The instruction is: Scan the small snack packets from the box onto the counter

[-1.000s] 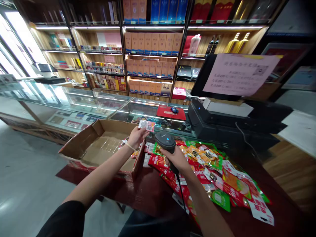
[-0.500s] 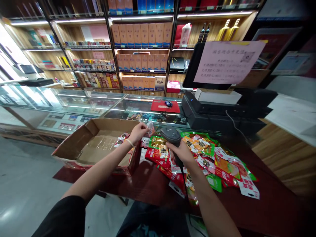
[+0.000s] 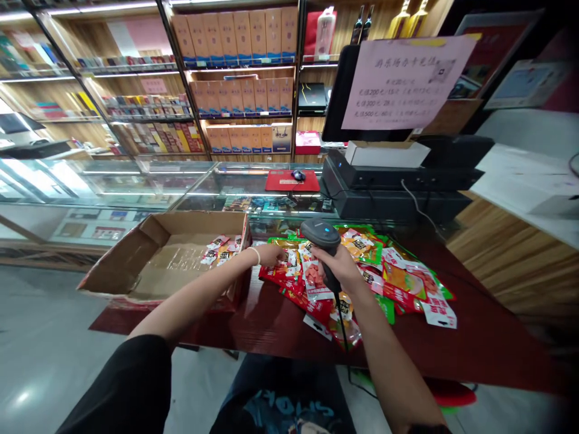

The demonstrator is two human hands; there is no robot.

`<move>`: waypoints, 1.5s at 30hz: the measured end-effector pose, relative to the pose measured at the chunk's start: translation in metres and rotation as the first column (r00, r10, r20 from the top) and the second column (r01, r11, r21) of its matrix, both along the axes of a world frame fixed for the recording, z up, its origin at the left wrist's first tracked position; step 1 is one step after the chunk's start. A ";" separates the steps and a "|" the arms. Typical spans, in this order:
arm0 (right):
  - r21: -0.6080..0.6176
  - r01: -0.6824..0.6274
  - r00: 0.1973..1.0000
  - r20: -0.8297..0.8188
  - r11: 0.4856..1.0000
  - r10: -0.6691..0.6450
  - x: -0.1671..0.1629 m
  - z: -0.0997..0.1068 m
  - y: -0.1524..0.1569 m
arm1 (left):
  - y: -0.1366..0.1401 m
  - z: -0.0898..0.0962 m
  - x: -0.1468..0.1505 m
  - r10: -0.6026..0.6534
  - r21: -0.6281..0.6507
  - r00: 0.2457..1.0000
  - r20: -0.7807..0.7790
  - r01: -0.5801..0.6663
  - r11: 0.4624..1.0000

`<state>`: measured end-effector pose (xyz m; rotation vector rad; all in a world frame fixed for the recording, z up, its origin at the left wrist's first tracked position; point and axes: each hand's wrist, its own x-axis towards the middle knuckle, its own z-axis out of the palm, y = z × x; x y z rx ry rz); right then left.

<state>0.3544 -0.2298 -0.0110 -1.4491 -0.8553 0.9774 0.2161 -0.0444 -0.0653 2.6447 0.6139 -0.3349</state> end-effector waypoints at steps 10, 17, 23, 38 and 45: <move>-0.010 -0.090 0.994 0.063 0.996 0.091 -0.025 -0.002 0.021 | 0.035 0.053 -0.090 0.283 0.013 0.788 0.546 -0.346 0.938; 0.008 -0.189 0.972 0.144 0.982 0.186 -0.058 -0.003 0.048 | 0.069 0.033 -0.170 0.461 0.036 0.730 0.505 -0.551 0.834; -0.049 -0.288 0.946 0.138 0.956 0.292 -0.088 -0.003 0.074 | 0.094 0.009 -0.213 0.568 -0.011 0.724 0.390 -0.614 0.790; -0.096 -0.355 0.927 0.088 0.930 0.363 -0.101 -0.019 0.118 | 0.151 -0.051 -0.185 0.371 0.208 0.925 0.087 -0.381 0.901; -0.101 -0.330 0.941 0.051 0.939 0.336 -0.102 -0.020 0.117 | 0.146 -0.049 -0.178 0.440 0.192 0.897 0.040 -0.439 0.878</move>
